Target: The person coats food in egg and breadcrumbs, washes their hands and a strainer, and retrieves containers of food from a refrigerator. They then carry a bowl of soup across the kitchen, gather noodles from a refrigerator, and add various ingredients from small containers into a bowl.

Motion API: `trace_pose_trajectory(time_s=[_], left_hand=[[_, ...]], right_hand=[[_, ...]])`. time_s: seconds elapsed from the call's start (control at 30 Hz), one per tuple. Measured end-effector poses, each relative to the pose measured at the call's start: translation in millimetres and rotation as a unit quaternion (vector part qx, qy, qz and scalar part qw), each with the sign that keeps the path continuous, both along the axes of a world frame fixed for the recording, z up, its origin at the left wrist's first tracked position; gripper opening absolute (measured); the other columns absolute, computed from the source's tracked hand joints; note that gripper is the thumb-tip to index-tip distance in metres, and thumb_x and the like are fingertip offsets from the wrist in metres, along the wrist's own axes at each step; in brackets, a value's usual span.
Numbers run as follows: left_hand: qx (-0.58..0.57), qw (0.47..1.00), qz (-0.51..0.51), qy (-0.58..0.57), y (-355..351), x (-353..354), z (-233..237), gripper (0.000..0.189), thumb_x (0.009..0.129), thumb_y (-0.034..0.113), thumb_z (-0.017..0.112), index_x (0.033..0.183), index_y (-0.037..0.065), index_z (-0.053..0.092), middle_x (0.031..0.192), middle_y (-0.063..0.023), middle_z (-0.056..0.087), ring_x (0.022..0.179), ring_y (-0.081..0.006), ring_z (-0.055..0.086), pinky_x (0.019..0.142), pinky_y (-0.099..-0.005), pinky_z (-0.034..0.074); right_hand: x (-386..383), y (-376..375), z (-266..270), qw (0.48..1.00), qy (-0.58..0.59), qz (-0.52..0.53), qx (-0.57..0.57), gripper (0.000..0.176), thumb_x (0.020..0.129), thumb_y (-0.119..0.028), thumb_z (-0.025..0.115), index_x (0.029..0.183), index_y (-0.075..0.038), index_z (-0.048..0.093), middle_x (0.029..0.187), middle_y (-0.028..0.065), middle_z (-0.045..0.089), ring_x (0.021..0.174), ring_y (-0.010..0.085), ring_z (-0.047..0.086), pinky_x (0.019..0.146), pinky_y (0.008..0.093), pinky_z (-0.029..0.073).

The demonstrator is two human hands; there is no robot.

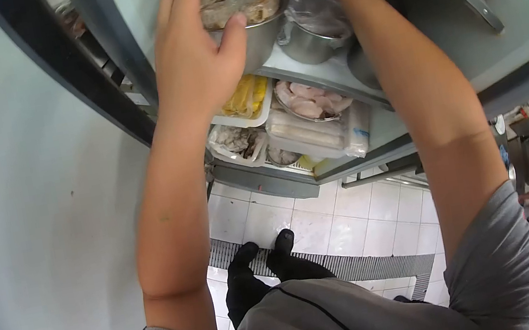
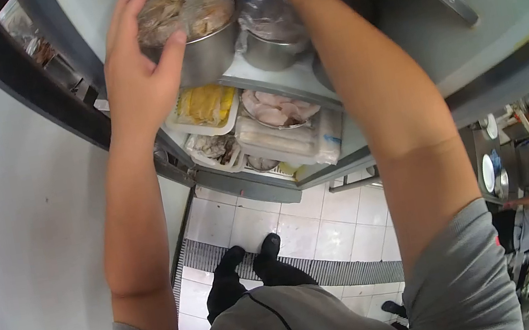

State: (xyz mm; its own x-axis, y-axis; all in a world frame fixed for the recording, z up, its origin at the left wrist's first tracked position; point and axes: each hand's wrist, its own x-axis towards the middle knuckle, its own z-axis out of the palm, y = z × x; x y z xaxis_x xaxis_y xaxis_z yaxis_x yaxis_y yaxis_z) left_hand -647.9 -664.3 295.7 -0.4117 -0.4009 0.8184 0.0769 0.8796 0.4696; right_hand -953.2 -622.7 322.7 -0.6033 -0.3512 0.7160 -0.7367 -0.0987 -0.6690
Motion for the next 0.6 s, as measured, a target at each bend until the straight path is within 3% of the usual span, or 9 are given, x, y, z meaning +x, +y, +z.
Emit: trace_pose_trajectory(time_s=[0.1, 0.13, 0.17, 0.2, 0.3, 0.37, 0.43, 0.5, 0.6], left_hand=[[-0.016, 0.998, -0.026, 0.063, 24.7, 2.0, -13.0, 0.056, 0.088, 0.010, 0.072, 0.139, -0.002, 0.053, 0.145, -0.0286, 0.051, 0.135, -0.0426, 0.050, 0.111, -0.0480, 0.042], [-0.001, 0.994, -0.046, 0.095, 42.5, 6.8, -20.1, 0.047, 0.088, 0.003, 0.066, 0.134, -0.001, 0.058, 0.142, -0.0270, 0.055, 0.132, -0.0426, 0.054, 0.110, -0.0490, 0.043], [0.014, 0.987, -0.096, 0.126, 58.0, 8.9, -35.4, 0.045, 0.089, 0.003, 0.065, 0.133, -0.003, 0.058, 0.142, -0.0268, 0.056, 0.130, -0.0416, 0.055, 0.110, -0.0482, 0.044], [0.031, 0.975, -0.153, 0.156, 74.7, 11.0, -54.4, 0.043, 0.090, 0.003, 0.064, 0.131, -0.004, 0.058, 0.141, -0.0267, 0.056, 0.128, -0.0407, 0.057, 0.109, -0.0475, 0.044], [0.100, 0.956, -0.251, 0.118, 141.3, 29.5, -107.6, 0.034, 0.094, 0.004, 0.060, 0.127, -0.005, 0.058, 0.130, -0.0227, 0.062, 0.118, -0.0364, 0.061, 0.107, -0.0449, 0.047], [0.188, 0.925, -0.329, 0.034, 178.4, 38.0, -149.1, 0.030, 0.096, 0.005, 0.059, 0.124, -0.005, 0.058, 0.122, -0.0197, 0.064, 0.113, -0.0323, 0.062, 0.103, -0.0423, 0.049], [0.189, 0.903, -0.371, -0.104, 197.0, 49.5, -207.4, 0.031, 0.098, 0.003, 0.060, 0.127, -0.005, 0.059, 0.125, -0.0201, 0.064, 0.109, -0.0275, 0.065, 0.096, -0.0373, 0.052], [0.188, 0.860, -0.419, -0.220, 200.3, 63.7, -268.0, 0.032, 0.099, -0.001, 0.057, 0.130, -0.005, 0.058, 0.128, -0.0182, 0.064, 0.106, -0.0251, 0.065, 0.095, -0.0355, 0.052], [0.196, 0.780, -0.491, -0.336, 200.0, 82.2, -310.3, 0.036, 0.099, -0.001, 0.057, 0.135, -0.003, 0.057, 0.128, -0.0164, 0.064, 0.104, -0.0212, 0.062, 0.093, -0.0333, 0.051]], right_hand=[[62.6, 51.9, 7.2, 0.988, -0.116, -0.027, 0.099, 0.048, 0.095, -0.017, 0.062, 0.137, 0.004, 0.056, 0.140, 0.0261, 0.059, 0.130, 0.0382, 0.055, 0.109, 0.0401, 0.041], [95.3, 73.9, -3.3, 0.997, 0.031, -0.066, 0.011, 0.037, 0.093, -0.010, 0.057, 0.127, 0.005, 0.061, 0.107, 0.0177, 0.071, 0.091, 0.0303, 0.072, 0.077, 0.0382, 0.059], [116.6, 99.6, -21.9, 0.999, 0.017, -0.031, -0.014, 0.050, 0.090, -0.010, 0.065, 0.137, 0.004, 0.057, 0.124, 0.0201, 0.069, 0.116, 0.0266, 0.066, 0.101, 0.0392, 0.051], [158.8, 134.4, -36.8, 0.993, -0.066, 0.064, -0.080, 0.048, 0.087, -0.007, 0.067, 0.133, 0.006, 0.060, 0.132, 0.0206, 0.065, 0.119, 0.0270, 0.064, 0.102, 0.0404, 0.051], [254.4, 261.9, -90.7, 0.995, 0.083, -0.039, 0.030, 0.047, 0.087, 0.000, 0.061, 0.134, 0.004, 0.060, 0.135, 0.0214, 0.064, 0.127, 0.0352, 0.060, 0.109, 0.0448, 0.045], [308.9, 339.5, -150.3, 0.988, -0.067, -0.085, 0.114, 0.047, 0.087, -0.001, 0.064, 0.133, 0.000, 0.061, 0.132, 0.0185, 0.065, 0.123, 0.0370, 0.061, 0.108, 0.0449, 0.046], [361.4, 428.9, -180.7, 0.951, -0.168, -0.220, 0.140, 0.047, 0.086, -0.001, 0.065, 0.133, -0.003, 0.062, 0.131, 0.0170, 0.065, 0.120, 0.0363, 0.062, 0.106, 0.0440, 0.048], [432.1, 516.1, -196.1, 0.867, -0.264, -0.371, 0.204, 0.045, 0.088, -0.003, 0.066, 0.133, -0.005, 0.062, 0.129, 0.0164, 0.066, 0.115, 0.0338, 0.065, 0.101, 0.0423, 0.052], [560.5, 617.9, -199.8, 0.711, -0.316, -0.622, 0.082, 0.043, 0.090, -0.003, 0.067, 0.133, -0.005, 0.062, 0.122, 0.0128, 0.069, 0.108, 0.0228, 0.067, 0.095, 0.0362, 0.054]])
